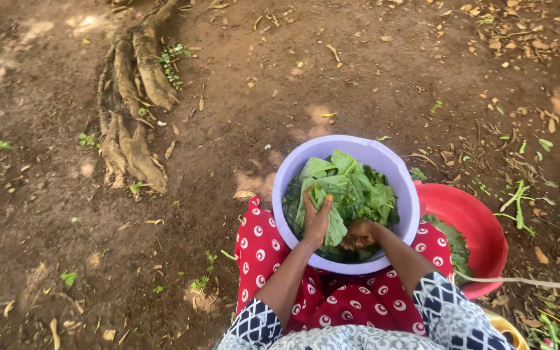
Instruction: Washing green leafy vegetables in a basin of water and transferring them to another basin
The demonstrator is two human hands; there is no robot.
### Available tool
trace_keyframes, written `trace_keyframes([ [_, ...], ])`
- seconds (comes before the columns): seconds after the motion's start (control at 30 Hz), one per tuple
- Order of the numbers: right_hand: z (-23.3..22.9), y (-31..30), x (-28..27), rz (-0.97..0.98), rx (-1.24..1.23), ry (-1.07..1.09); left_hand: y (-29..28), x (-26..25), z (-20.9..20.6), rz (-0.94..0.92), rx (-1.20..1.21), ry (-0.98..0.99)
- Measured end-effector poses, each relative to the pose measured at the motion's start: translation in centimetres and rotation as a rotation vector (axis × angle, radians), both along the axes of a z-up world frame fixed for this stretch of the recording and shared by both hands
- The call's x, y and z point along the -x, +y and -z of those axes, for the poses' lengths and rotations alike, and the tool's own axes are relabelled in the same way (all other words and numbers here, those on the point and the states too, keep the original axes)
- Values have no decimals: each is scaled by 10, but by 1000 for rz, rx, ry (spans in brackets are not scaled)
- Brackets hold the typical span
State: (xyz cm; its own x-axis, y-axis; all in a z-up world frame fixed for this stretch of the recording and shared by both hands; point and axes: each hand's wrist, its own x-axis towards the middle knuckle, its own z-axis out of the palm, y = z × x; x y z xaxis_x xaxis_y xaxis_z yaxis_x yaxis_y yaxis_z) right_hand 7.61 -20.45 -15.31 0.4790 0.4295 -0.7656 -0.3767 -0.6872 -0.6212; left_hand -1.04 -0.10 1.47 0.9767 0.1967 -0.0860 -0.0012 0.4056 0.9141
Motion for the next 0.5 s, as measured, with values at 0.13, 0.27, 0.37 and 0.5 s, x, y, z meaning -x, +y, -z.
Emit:
trace_keyframes([
  [0.13,-132,10,12,583,-274,333,13,-27,99,-22,65,100],
  [0.27,-202,7,-7,615,-548,179,22,-47,139,32,226,88],
  [0.37,-266,29,1,324,-448,-133,11,-45,138,1,98,120],
  [0.5,-301,62,25,232,-381,-349,6,-17,57,166,151,246],
])
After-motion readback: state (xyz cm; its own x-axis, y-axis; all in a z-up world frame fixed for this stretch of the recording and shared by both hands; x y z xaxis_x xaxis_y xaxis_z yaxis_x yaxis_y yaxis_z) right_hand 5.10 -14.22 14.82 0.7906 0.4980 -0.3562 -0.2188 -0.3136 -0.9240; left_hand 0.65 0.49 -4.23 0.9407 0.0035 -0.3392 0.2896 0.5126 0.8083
